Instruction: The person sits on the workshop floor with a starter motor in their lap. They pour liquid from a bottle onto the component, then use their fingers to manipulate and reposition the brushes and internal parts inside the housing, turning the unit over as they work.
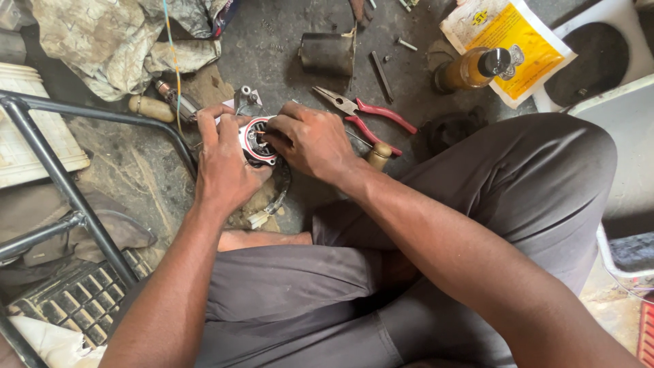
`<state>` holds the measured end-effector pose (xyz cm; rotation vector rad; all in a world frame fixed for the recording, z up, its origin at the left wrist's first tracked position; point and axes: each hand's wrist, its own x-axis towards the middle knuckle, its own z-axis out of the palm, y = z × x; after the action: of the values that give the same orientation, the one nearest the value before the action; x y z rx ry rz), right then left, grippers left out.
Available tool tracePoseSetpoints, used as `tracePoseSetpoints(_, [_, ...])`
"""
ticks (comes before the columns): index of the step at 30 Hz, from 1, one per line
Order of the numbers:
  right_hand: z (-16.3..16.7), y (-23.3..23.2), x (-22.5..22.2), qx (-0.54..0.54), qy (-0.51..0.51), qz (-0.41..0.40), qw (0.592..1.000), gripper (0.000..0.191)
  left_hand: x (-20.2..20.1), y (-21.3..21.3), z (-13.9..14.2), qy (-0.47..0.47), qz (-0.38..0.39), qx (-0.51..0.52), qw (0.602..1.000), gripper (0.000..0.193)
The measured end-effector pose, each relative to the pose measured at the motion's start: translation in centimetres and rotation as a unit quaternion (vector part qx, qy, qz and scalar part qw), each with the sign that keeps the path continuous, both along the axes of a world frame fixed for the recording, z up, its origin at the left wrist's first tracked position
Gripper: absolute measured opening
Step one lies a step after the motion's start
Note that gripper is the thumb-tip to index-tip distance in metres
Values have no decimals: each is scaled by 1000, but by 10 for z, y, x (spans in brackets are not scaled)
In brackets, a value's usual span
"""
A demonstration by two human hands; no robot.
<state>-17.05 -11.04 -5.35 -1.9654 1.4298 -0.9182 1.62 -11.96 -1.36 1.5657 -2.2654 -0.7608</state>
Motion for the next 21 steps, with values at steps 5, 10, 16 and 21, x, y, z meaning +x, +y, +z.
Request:
tracePoseSetpoints(5, [-2,-1,-2,27,-6,6,1000,20,0,0,0,0,5,14,1000,70])
tracePoseSetpoints(10, [-2,0,0,25,-18,5,1000,19,1,0,-1,0,1,12,1000,71])
tracePoseSetpoints(16, [-1,-2,1,-10,20,21,1000,16,1,1,0,6,-3,6,1000,71])
tracePoseSetpoints(21, [2,-2,1,5,9,5,1000,17,0,0,2,6,3,16,1000,72])
